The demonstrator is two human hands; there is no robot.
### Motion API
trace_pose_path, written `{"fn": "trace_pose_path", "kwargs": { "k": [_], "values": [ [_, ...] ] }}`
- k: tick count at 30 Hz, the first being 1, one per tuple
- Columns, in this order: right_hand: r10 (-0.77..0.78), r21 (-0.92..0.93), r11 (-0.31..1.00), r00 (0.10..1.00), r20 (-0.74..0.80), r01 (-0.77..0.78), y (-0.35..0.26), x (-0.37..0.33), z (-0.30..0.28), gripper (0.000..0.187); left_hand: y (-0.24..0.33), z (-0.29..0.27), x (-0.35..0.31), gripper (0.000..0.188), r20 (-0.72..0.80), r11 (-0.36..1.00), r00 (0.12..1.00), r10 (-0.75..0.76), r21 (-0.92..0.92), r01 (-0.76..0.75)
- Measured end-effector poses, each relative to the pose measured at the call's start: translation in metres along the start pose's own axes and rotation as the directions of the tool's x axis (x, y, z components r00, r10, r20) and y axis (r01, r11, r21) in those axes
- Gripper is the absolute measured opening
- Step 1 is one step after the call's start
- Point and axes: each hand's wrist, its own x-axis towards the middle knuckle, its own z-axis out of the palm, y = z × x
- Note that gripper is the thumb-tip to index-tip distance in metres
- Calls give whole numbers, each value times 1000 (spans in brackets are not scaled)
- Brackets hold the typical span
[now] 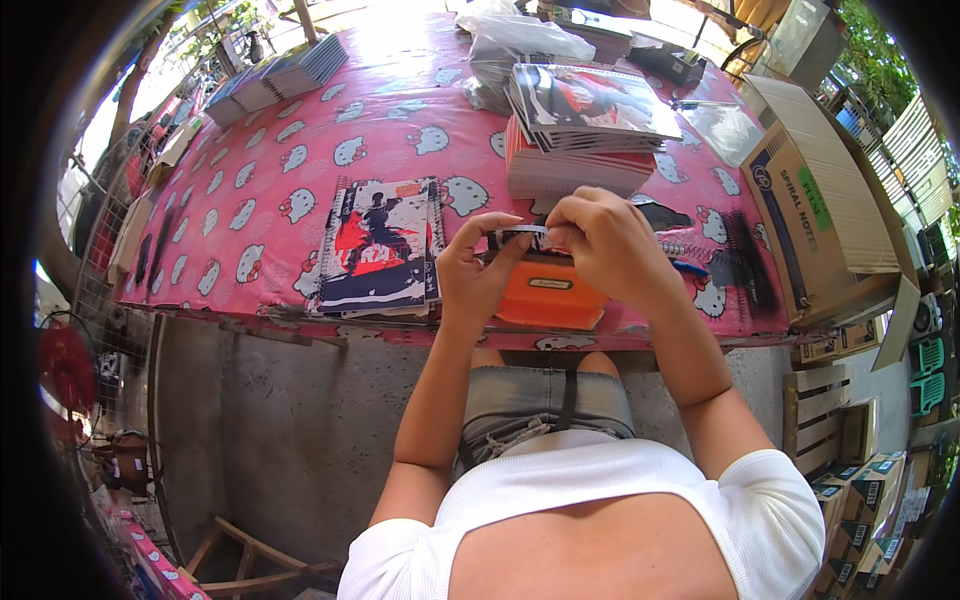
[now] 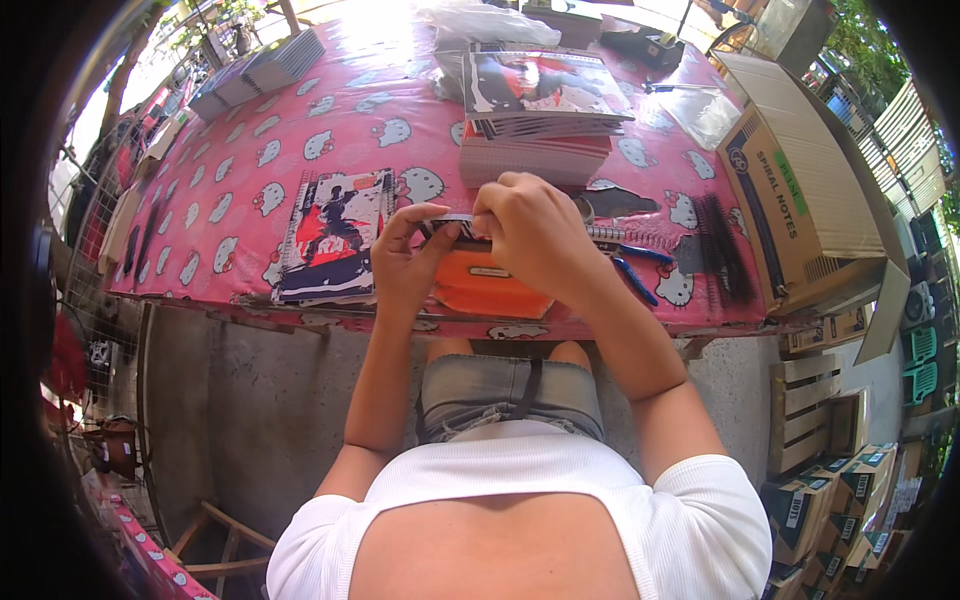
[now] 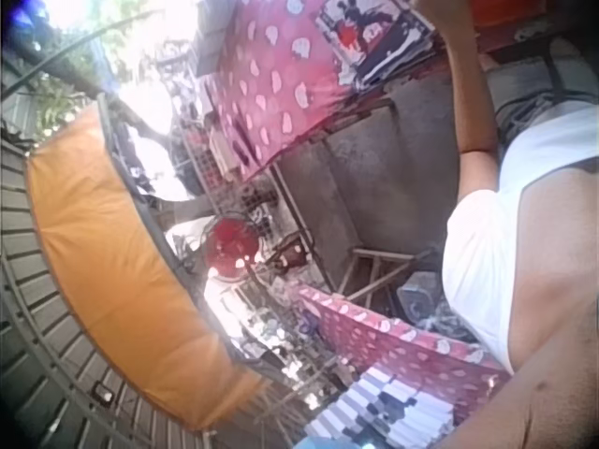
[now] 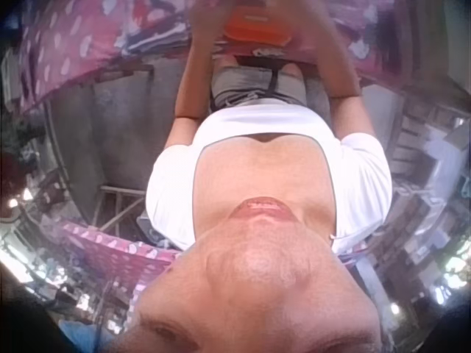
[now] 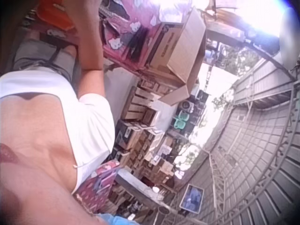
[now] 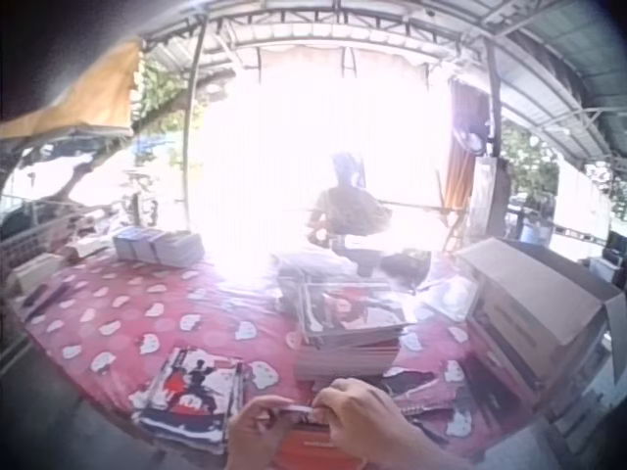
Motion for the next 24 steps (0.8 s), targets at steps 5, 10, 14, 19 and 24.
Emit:
{"fn": "trace_pose_path", "kwargs": {
  "k": [5,10,14,19,24],
  "values": [
    [19,48,999,995,99,-24,-4,-2,-30,19,1,-5,-1,21,1,1000,1000,21,9,-21],
    [-62,-204,960,854,516,193,0,19,-13,39,6,-4,-1,25,84,999,996,-40,39,37],
    [-122,-45,989,937,327,144,-6,14,-33,44,8,-8,-2,28,68,996,995,-69,65,65],
    [128,-302,948,739,662,106,-8,31,-20,58,6,-4,1,29,88,999,996,-30,-21,32],
    [143,-246,969,834,533,-9,-27,30,-34,66,-3,-6,2,26,6,999,1000,28,18,-28]
  ]
}}
